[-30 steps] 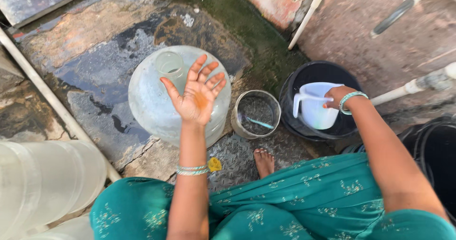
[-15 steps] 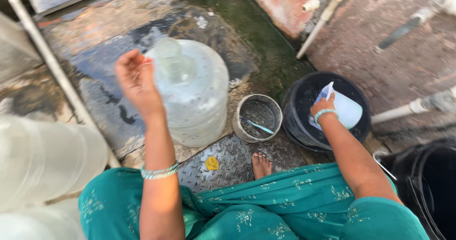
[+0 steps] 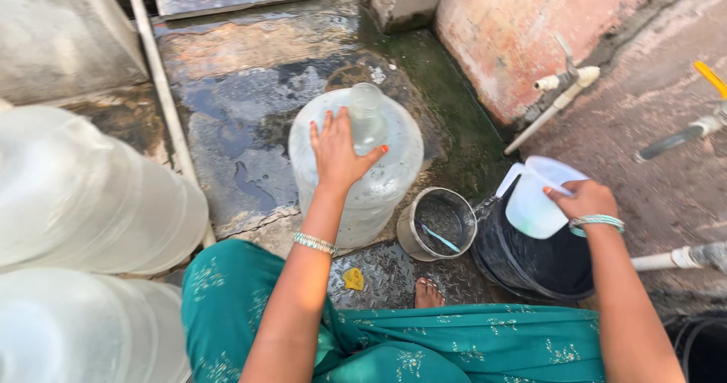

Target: The person repeatedly rinses a large transparent water container by filling it with water from a tap, shaking it, and pouring it out. The person also uses a small brush to scrub the inside of the container and pours water from a jug into the container.

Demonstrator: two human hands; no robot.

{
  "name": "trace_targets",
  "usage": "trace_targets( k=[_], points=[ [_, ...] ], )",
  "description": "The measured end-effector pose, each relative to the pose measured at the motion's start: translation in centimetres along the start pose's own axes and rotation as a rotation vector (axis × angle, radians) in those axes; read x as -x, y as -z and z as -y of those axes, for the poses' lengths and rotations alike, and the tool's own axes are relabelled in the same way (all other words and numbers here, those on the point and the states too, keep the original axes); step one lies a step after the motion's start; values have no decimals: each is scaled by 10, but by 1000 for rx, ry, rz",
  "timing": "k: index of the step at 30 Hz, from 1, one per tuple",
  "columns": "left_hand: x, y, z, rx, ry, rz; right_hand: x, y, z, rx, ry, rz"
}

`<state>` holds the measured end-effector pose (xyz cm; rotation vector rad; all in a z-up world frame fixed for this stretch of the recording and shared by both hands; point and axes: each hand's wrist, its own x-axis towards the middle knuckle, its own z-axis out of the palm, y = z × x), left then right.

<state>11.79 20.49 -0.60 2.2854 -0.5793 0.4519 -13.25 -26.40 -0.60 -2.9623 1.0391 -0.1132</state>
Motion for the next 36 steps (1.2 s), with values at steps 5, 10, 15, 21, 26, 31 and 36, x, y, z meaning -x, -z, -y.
trace_targets(
  k=[5,10,15,21,26,31,36],
  points=[
    [-19,13,28,98,-141,173,38,91,93,-54,222,-238],
    [-29,17,38,65,-251,301,54,193,201,26,648,-301],
    [-27,11,34,25,-234,327,63,240,304,335,858,-100],
    [-24,6,36,40,-260,293,71,257,364,522,841,17],
    [-17,-1,34,-22,-235,264,73,267,374,567,854,11],
    [-13,1,25,-74,-95,265,73,276,381,653,833,18],
    [-12,4,21,-135,1,286,72,280,392,716,881,-50]
  ],
)
